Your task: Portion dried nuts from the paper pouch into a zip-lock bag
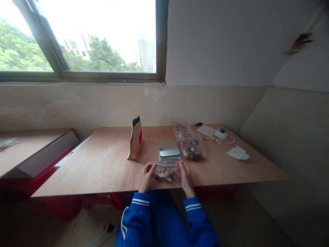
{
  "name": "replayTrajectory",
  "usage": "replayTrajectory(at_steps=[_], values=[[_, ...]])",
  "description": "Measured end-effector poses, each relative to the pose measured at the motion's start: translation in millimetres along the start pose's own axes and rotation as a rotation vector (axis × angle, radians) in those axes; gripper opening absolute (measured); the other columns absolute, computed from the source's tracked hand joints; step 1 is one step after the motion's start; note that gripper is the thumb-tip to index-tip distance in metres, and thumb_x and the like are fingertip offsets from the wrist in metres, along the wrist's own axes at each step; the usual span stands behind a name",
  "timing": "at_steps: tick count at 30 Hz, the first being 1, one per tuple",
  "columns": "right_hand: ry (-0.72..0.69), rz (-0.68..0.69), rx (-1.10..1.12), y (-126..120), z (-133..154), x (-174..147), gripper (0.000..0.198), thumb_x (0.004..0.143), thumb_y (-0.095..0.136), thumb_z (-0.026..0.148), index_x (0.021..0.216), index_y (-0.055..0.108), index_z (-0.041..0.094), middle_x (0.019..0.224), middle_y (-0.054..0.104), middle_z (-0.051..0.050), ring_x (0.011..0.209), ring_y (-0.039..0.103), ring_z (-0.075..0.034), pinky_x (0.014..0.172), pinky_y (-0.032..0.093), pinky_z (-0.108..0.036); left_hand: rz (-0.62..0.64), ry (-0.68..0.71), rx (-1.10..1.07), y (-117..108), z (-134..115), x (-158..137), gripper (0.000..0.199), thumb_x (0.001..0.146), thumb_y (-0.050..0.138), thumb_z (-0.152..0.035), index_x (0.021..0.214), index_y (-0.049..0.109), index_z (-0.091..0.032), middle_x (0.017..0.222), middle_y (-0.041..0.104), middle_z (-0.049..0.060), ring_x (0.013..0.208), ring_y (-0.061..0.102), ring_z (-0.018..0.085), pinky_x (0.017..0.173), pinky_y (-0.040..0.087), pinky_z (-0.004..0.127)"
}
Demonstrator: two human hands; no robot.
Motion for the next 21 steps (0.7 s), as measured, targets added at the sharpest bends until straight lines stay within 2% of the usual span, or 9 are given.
replayTrajectory(at_steps=[4,11,17,21], values=[[-0.016,-0.003,0.0,0,1,0,0.026,0.08,0.065,0.049,0.084,0.066,0.023,0.067,0.059,0.004,0.06,0.054,-0.01,0.051,0.043,-0.018,0.005,-0.014,-0.014,1,-1,-1,0.031,0.071,0.073,-0.045,0.082,0.07,-0.016,0.083,0.07,0.004,0.076,0.062,0.015,0.07,0.047,0.025],[-0.079,-0.075,-0.034,-9,6,3,0.026,0.077,0.068,0.047,0.084,0.07,0.022,0.078,0.067,0.0,0.065,0.058,-0.012,0.06,0.048,-0.022,-0.023,-0.033,-0.025,-4,-1,-2,0.031,0.069,0.075,-0.044,0.078,0.07,-0.015,0.079,0.069,0.004,0.077,0.062,0.016,0.074,0.047,0.026],[-0.13,-0.071,-0.075,-8,13,1,0.027,0.078,0.068,0.046,0.084,0.069,0.02,0.085,0.071,-0.004,0.083,0.064,-0.018,0.077,0.05,-0.029,-0.079,-0.015,-0.01,-10,0,-2,0.029,0.069,0.076,-0.042,0.078,0.07,-0.015,0.079,0.07,0.004,0.077,0.061,0.016,0.072,0.047,0.025],[-0.122,-0.099,-0.084,-9,14,0,0.026,0.078,0.068,0.047,0.083,0.068,0.021,0.085,0.071,-0.004,0.082,0.064,-0.018,0.076,0.05,-0.029,-0.097,0.002,0.03,-11,-2,-2,0.03,0.07,0.074,-0.043,0.078,0.07,-0.015,0.077,0.069,0.004,0.075,0.061,0.017,0.07,0.047,0.026]])
Point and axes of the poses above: each hand's wrist, its own x-axis towards the middle knuckle, its own y-axis out of the palm, z = x × y, the point moved 10 cm from there along x, towards the middle knuckle
